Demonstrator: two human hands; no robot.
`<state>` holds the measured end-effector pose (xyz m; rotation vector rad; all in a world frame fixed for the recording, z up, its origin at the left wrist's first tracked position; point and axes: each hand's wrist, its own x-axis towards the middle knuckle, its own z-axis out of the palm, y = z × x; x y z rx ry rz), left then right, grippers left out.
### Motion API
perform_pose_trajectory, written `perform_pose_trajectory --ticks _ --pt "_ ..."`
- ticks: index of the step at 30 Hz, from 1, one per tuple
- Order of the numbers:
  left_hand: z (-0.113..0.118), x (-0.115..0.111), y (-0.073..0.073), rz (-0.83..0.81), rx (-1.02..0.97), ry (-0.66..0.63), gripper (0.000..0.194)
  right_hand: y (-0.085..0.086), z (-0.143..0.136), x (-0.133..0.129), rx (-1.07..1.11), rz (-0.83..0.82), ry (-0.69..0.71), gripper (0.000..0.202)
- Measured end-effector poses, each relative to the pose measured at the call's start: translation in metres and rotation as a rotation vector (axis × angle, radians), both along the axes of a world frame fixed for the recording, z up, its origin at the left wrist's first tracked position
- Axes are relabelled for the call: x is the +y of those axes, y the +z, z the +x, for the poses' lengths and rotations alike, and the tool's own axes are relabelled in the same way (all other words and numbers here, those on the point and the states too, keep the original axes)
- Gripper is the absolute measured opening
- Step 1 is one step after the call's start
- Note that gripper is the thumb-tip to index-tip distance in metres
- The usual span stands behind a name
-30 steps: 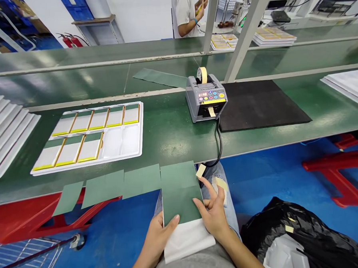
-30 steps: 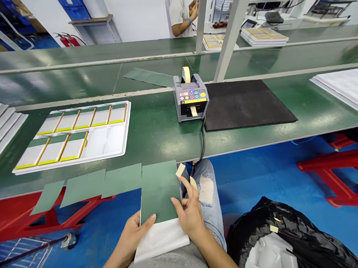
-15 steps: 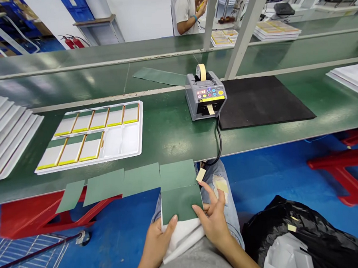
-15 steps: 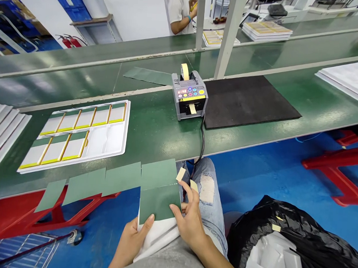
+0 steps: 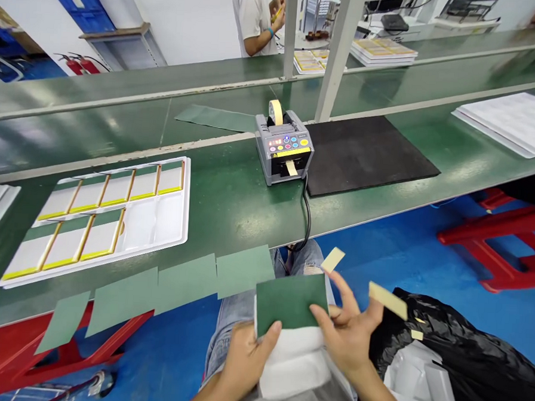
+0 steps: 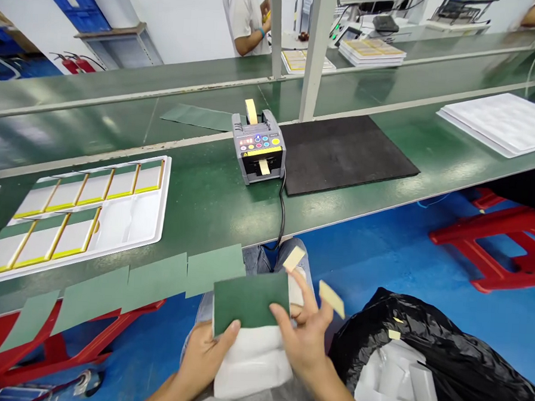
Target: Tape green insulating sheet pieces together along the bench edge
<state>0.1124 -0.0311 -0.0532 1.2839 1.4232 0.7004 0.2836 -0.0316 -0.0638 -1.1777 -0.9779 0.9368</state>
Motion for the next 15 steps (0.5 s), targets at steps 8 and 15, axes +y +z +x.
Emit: perform_pose_trajectory --ticks 8,15 --pt "0.070 0.053 -0.015 -0.200 -0.370 0.297 0.042 0.000 0.047 0.084 -0.121 0.015 0.094 0.074" --pt "0.080 0.065 -0.018 -0.353 -0.420 0.419 0.047 -0.022 0.055 0.092 -0.384 -0.022 0.040 0.082"
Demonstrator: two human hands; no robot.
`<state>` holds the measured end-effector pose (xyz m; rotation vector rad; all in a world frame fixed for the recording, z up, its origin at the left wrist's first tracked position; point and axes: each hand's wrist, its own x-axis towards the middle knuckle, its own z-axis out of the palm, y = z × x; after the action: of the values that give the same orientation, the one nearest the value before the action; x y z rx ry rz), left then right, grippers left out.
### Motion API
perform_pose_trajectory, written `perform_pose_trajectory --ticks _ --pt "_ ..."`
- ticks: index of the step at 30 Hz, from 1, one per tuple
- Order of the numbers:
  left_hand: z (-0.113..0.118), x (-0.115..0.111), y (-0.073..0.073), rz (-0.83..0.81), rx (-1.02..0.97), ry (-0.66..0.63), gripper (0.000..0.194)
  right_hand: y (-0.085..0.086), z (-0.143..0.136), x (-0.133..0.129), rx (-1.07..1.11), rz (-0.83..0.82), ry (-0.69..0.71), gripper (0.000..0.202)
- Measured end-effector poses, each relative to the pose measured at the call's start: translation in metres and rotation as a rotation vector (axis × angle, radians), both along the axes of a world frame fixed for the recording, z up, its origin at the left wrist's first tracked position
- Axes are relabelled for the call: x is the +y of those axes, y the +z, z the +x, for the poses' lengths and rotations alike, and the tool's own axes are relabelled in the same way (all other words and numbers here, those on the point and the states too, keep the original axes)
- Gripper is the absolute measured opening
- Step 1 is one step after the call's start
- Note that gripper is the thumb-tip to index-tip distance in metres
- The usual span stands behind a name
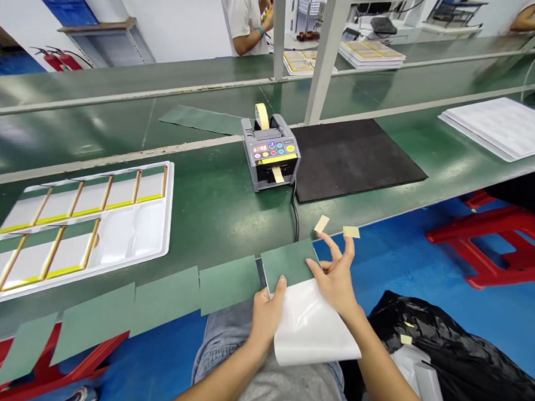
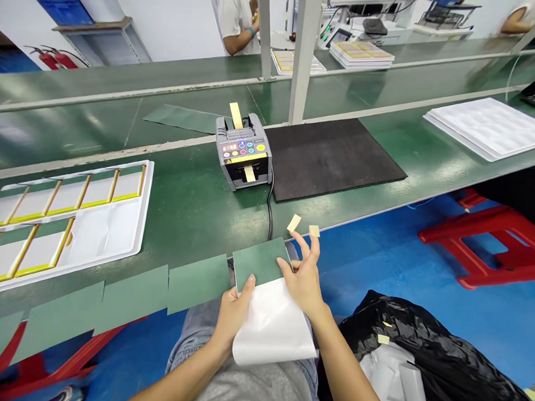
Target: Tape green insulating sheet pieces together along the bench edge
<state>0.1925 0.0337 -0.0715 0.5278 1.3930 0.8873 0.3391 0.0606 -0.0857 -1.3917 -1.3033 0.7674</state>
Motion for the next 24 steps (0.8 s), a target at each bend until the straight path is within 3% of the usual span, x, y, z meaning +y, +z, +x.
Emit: perform_pose_trajectory --ticks 4,9,14,19,24 --pt "-0.001 0.004 0.005 -0.069 -0.002 0.028 0.051 -0.001 0.004 0.005 -0.366 0.223 -0.025 0.080" --pt "-0.002 0.005 0.008 -0.108 -0.005 0.030 0.048 0.015 0.003 0.028 -0.478 0.426 0.227 0.082" --pt "-0.001 0.003 0.003 -0.087 -0.003 0.004 0.047 0.034 -0.009 0.058 -0.733 0.372 0.280 0.089" --pt "0.002 -0.013 -0.010 -0.032 -0.006 -0.076 0.049 0.040 -0.019 0.068 -0.828 0.229 0.239 0.102" --pt "-0.015 -0.044 -0.010 -0.011 -0.081 -0.300 0.044 0.041 -0.016 0.065 -0.791 0.230 0.208 0.099"
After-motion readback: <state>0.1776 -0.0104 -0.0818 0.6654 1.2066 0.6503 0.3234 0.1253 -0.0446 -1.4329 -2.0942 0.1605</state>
